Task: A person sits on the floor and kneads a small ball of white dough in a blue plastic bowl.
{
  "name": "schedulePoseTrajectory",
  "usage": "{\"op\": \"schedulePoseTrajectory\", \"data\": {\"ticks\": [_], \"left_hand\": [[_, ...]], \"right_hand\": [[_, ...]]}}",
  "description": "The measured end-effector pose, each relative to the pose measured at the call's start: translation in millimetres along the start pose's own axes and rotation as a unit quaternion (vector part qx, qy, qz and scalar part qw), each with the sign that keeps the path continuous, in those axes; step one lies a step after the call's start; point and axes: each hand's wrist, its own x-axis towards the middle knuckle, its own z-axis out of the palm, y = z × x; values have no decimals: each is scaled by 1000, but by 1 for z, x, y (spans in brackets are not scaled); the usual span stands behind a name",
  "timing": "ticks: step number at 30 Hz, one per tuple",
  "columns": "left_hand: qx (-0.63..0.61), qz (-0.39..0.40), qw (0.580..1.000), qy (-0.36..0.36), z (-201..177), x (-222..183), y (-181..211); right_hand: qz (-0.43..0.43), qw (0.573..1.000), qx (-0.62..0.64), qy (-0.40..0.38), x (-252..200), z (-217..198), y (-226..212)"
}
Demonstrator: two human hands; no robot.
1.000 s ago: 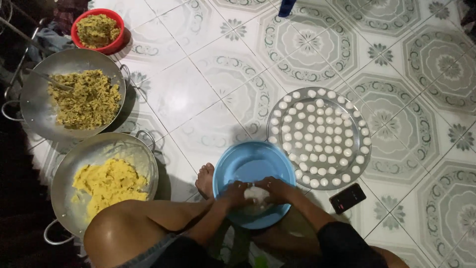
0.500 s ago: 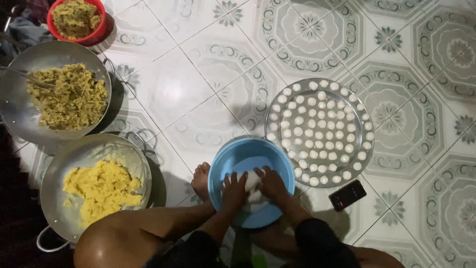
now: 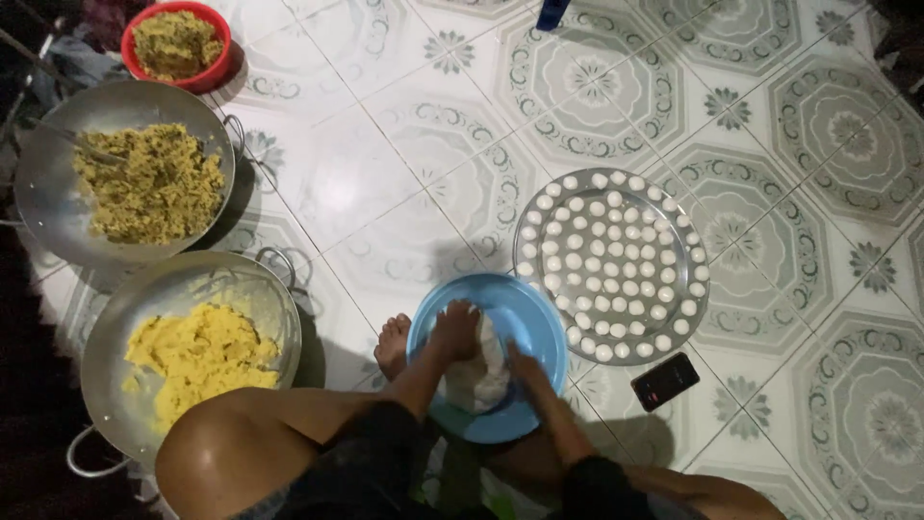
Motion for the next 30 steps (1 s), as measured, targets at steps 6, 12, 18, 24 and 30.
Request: {"op": "schedulePoseTrajectory", "data": {"ticks": [6,12,18,24,30], "left_hand": [[-50,-1,999,-9,-38,-70,44],[-38,41,998,1,-37,-99,24],[-386,-101,908,130,-61,-67,-7],[-419,-67,905,26,-3,-54,0],[-245,45,955,-164,-71,-103,11]], "right_hand": [[-541,770,-306,143,276,49,-15],[-173,983,-37,-57,153,48,-80],[-293,954,-46,-35,20,11,-52],[-602,777,-136,122,6,20,36],[-309,946,-66,-73,-17,-42,15]]}}
